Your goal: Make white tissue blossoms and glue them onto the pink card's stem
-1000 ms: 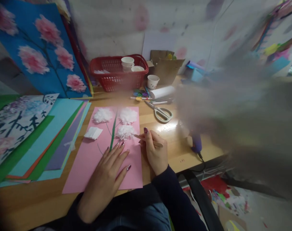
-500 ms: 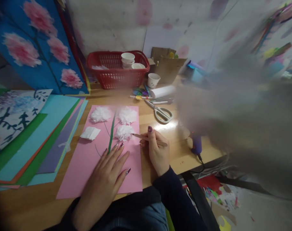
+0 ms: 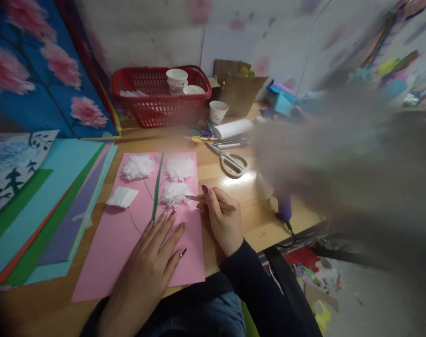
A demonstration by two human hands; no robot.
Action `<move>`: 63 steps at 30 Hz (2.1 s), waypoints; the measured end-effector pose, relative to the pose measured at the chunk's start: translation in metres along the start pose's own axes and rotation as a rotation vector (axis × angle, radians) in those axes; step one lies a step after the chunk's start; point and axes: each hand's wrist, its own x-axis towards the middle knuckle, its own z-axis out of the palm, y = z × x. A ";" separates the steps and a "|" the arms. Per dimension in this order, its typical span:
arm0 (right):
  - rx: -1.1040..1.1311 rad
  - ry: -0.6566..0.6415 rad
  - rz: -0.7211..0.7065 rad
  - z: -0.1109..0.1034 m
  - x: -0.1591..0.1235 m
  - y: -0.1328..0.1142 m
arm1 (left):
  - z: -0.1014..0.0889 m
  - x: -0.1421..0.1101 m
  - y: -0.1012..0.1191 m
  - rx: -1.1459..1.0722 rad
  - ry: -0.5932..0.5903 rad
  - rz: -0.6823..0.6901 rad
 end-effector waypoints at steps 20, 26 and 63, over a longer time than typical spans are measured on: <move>0.008 -0.061 -0.006 0.005 0.020 -0.010 | 0.000 0.000 0.002 -0.002 -0.017 -0.021; 0.104 0.134 0.003 -0.004 0.014 -0.010 | -0.003 -0.001 0.001 -0.002 -0.057 -0.009; 0.112 0.071 0.019 -0.003 0.016 -0.003 | -0.005 -0.004 -0.001 -0.029 -0.078 -0.007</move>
